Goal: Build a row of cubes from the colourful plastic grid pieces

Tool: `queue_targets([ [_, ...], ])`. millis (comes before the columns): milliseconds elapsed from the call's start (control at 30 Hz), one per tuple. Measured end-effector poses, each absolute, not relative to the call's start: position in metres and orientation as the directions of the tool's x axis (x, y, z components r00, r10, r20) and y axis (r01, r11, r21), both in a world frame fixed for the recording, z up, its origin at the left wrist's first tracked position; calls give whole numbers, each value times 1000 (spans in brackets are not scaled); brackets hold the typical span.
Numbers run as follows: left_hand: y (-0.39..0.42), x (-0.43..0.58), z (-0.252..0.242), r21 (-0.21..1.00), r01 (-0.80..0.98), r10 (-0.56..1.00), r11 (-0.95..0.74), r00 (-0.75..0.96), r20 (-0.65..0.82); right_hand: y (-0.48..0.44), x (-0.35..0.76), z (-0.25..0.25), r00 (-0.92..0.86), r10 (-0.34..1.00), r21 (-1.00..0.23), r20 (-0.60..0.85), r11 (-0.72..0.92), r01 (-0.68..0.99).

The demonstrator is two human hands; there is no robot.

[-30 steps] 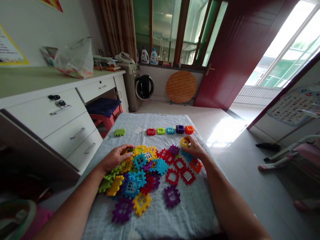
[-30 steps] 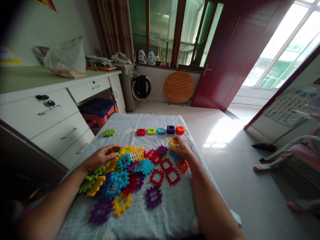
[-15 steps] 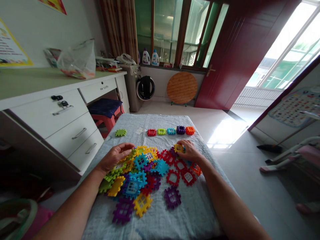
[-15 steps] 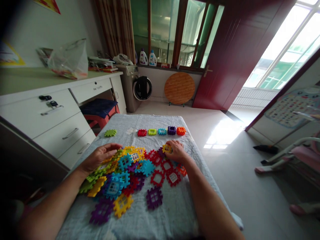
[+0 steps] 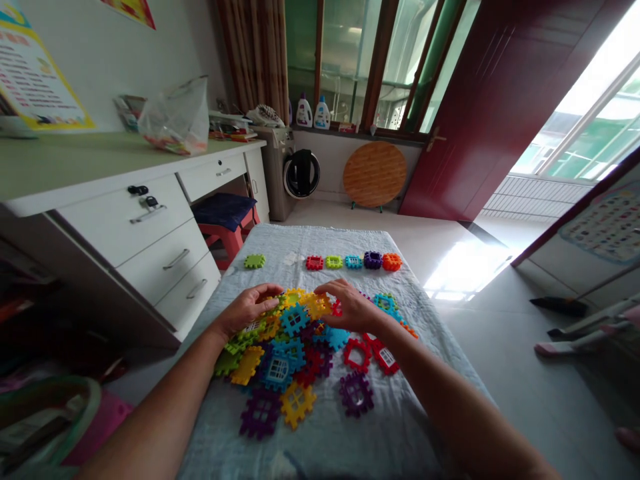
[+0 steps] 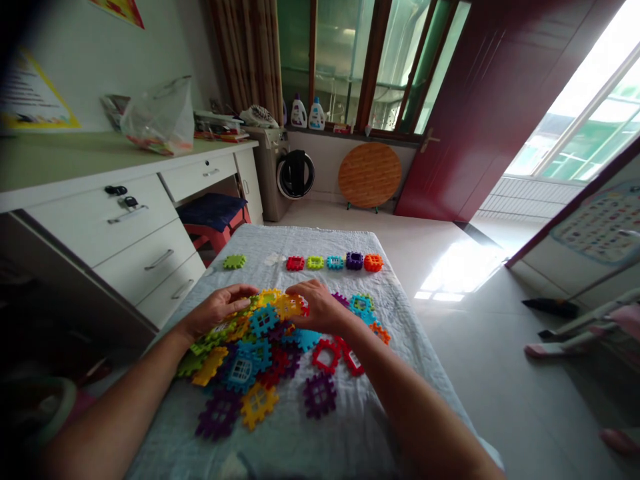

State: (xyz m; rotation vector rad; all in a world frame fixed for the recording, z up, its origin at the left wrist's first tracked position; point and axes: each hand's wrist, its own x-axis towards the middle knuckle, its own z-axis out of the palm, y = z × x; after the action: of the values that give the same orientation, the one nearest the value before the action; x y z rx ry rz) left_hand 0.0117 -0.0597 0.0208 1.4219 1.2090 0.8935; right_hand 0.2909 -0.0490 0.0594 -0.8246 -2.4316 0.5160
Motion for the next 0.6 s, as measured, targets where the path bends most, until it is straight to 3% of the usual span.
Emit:
queue_targets([
  [200, -59, 11, 20, 977, 211, 967, 12, 247, -66, -48, 270, 57, -760, 599, -490, 252, 756, 434],
  [433, -60, 10, 19, 973, 232, 968, 22, 237, -78, -38, 293, 46, -639, 719, -551, 273, 661, 509],
  [600, -59, 10, 18, 972, 236, 971, 18, 229, -74, -31, 313, 48, -541, 819, -610, 194, 532, 587],
])
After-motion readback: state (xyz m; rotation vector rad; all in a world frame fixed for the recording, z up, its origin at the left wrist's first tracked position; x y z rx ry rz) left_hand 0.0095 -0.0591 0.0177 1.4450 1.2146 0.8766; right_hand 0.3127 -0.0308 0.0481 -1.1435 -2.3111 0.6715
